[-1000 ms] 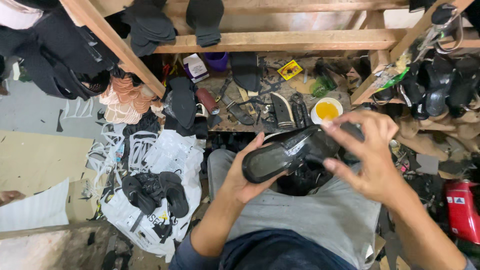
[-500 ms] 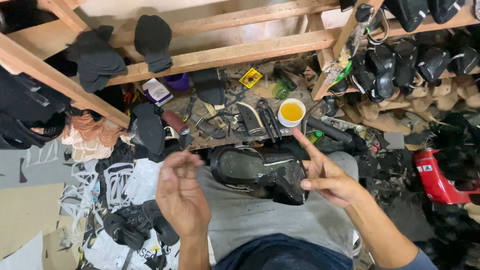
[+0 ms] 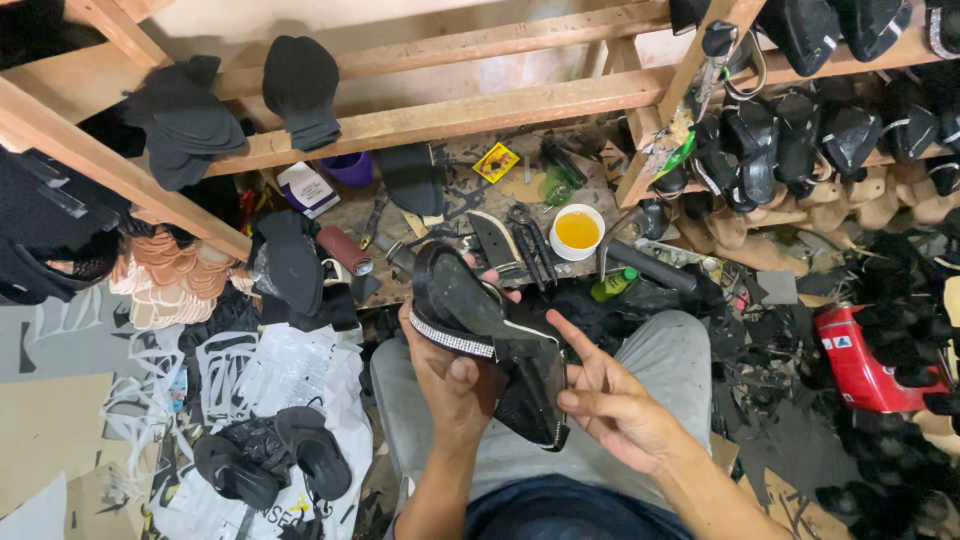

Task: The person picks up a black high-heeled shoe and applies a yellow liquid to the sole using a small brush. They rub the liquid into the sole with their fingers, then place the shoe on a wooden shelf. They repeat the process with a second shoe.

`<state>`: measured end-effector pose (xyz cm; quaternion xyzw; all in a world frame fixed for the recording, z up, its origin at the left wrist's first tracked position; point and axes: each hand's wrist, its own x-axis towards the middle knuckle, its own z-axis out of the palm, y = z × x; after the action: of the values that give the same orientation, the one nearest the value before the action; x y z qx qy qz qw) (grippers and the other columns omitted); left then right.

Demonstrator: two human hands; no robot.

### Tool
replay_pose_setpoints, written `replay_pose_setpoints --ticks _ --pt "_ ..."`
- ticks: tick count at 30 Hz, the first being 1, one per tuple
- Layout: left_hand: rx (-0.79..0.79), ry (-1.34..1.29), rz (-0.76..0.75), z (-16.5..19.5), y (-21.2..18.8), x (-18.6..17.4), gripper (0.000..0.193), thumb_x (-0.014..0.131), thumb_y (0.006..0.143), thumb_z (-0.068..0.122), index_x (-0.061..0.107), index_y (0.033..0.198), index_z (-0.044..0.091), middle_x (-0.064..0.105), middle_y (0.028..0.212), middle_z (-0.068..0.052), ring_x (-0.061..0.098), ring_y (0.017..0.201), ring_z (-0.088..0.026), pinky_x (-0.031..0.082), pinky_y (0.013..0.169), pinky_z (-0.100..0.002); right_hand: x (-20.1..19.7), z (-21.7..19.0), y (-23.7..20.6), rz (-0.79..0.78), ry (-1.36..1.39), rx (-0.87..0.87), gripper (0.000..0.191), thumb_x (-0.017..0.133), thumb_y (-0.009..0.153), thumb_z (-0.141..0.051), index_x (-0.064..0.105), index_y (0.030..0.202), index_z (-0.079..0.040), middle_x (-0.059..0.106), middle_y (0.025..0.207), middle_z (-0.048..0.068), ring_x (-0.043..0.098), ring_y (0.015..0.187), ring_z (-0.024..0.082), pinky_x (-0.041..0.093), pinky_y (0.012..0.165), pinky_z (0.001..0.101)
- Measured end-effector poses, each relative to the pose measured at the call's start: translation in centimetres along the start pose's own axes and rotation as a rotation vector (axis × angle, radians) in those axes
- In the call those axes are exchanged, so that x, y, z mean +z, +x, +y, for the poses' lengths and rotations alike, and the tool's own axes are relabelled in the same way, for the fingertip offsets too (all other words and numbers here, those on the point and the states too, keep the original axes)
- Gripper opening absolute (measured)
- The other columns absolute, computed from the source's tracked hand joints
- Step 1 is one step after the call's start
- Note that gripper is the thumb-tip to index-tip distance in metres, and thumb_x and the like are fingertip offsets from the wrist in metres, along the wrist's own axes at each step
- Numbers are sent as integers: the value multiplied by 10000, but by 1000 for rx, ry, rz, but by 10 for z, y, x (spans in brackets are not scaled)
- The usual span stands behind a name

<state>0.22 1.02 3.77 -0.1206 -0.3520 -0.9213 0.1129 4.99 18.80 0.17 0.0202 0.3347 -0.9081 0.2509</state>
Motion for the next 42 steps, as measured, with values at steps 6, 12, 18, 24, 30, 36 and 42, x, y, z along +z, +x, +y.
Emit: replay_pose_setpoints --ticks 6,12,18,24,30,36,42 --pt "72 9 -8 12 -4 0 983 870 865 419 296 1549 7 474 1535 -219 620 1279 -365 536 1094 -499 12 13 9 51 -43 -47 1025 692 808 37 160 1666 -143 661 1213 103 621 950 116 478 900 271" --pt "39 5 25 15 -7 -14 624 653 1042 265 334 1521 26 533 1447 -245 625 1248 -363 548 1048 -477 18 21 19 -8 35 -42 998 694 831 45 173 1667 -114 659 1253 108 616 923 111 470 896 284" --pt "71 4 103 2 -7 -34 359 569 1114 234 504 1364 -15 648 1300 -180 676 1142 -277 584 1010 -423 30 24 22 -26 -2 -49 1037 747 873 16 148 1708 -119 619 1340 150 583 1000 160 435 956 311" --pt "-193 1 387 10 -3 -51 358 574 1063 300 583 1314 45 684 1093 -67 646 882 -146 548 753 -308 2 12 44 -373 -70 -308 956 701 954 -371 31 1623 -238 487 1502 176 549 1333 259 385 1108 355" --pt "-281 -6 199 12 -4 -98 507 607 1001 392 520 1375 61 661 1219 -117 705 1043 -243 592 908 -395 -121 -47 124 431 -1443 -473 515 624 922 -125 591 1435 -159 605 1316 165 599 1185 330 483 1054 428" --pt "-403 -140 49 -17 -15 -120 607 601 1014 412 455 1452 18 602 1354 -173 655 1185 -331 541 1039 -522 -179 -61 176 543 -2225 -315 591 755 697 -158 725 1284 -216 444 1482 226 341 1388 458 370 1022 580" --pt "-499 -315 30 -4 -29 -92 516 590 1050 371 486 1412 18 654 1250 -187 682 1126 -338 572 955 -512 -139 -76 163 573 -2226 -145 250 678 825 -152 813 1033 -182 658 1296 132 554 1272 347 406 1087 509"
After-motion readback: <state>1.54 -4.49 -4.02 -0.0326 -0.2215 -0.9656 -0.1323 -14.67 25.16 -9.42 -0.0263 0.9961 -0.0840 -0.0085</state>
